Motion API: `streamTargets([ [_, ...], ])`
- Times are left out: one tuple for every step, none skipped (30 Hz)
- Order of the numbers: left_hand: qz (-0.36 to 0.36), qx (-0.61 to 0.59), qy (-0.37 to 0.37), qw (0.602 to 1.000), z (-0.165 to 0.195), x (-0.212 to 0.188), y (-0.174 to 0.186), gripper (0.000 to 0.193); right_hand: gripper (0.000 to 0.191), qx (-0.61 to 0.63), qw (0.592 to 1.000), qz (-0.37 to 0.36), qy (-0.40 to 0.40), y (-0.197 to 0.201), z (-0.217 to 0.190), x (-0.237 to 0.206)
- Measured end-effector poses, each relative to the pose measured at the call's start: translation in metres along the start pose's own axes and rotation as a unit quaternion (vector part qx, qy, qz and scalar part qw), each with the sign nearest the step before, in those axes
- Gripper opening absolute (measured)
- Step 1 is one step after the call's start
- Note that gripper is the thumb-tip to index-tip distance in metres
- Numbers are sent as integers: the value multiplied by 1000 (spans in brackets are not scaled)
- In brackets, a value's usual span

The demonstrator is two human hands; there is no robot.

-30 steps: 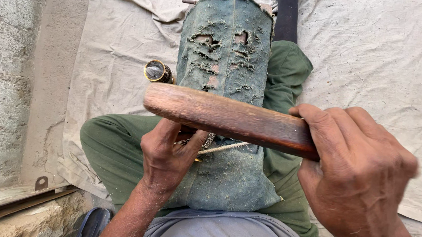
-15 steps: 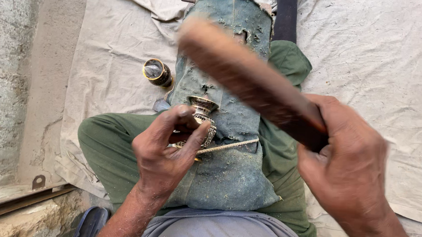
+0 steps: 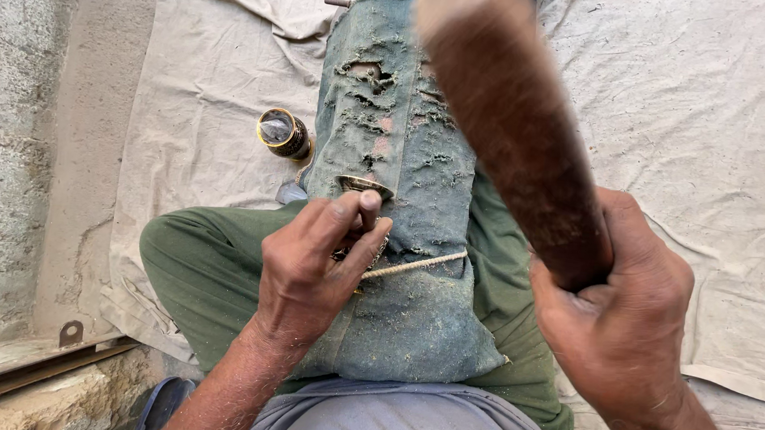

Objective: The person sits on the ground with a small decorated brass pot resting on a leather sandbag on their lap. They hold a punch against the pot's surface with one hand and repeatedly strike the punch with a wooden mallet held in the other hand, repositioning the punch around the pot's decorated body as they work.

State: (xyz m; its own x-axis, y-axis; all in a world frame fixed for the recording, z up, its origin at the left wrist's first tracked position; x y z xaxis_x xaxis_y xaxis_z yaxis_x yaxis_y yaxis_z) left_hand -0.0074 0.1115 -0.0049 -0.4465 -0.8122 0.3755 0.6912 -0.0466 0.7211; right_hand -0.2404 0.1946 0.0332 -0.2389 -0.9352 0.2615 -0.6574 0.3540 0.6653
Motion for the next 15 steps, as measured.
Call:
streamTargets([
  [9, 7, -20, 1000, 2, 0, 0, 31, 42, 10, 1000, -5, -20, 0, 2, -1],
  [18, 14, -41, 999, 4, 1, 0, 29, 42, -59, 998, -29, 1, -1, 3, -3],
  [5, 20, -22, 1000, 4, 1, 0, 29, 42, -127, 990, -54, 21, 0, 3, -3],
  [-8, 25, -5, 1000, 3, 2, -1, 29, 42, -195, 977, -77, 39, 1, 3, -4],
  [-20, 31, 12, 999, 3, 4, -2, 28, 40, -124, 990, -69, -11, 3, 4, -3],
  [-19, 27, 12, 999, 2, 5, -1, 30, 37, -53, 995, -64, -59, 4, 5, -1],
  [-20, 25, 15, 999, 2, 6, -1, 31, 35, 21, 992, -60, -107, 5, 6, 1],
  [-20, 24, 18, 999, 2, 6, 0, 33, 34, -88, 986, -100, -97, 5, 4, 3],
  [-16, 21, 10, 1000, 3, 7, 1, 33, 33, -195, 967, -139, -85, 6, 3, 6],
  [-14, 18, 1, 1000, 3, 8, 1, 32, 32, -300, 935, -173, -74, 7, 3, 9],
  [-13, 12, -13, 1000, 4, 9, 1, 32, 34, -193, 972, -122, -62, 8, 1, 13],
  [-16, 11, -13, 1000, 4, 10, 1, 33, 37, -84, 993, -67, -47, 9, 0, 16],
  [-17, 9, -8, 1000, 4, 11, 1, 33, 40, 27, 999, -15, -27, 11, 0, 17],
  [-18, 9, 0, 1000, 4, 11, 1, 34, 37, 51, 998, -19, -32, 12, 3, 18],
  [-24, 7, 9, 1000, 5, 11, 2, 34, 34, 76, 996, -22, -38, 14, 7, 17],
])
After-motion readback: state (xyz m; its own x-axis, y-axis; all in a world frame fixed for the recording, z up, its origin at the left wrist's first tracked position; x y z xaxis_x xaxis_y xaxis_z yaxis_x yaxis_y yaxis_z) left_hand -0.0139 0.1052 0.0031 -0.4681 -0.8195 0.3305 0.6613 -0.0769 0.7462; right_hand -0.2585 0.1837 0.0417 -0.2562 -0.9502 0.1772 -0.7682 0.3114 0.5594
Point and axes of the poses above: each hand's wrist, its own x-axis towards the middle knuckle, its own y-axis out of the back of the hand, z = x × y, the point moved 2 cm from there along x, towards the middle knuckle, and after that the axes turned 5 degrees about x, right-handed, at the moved point
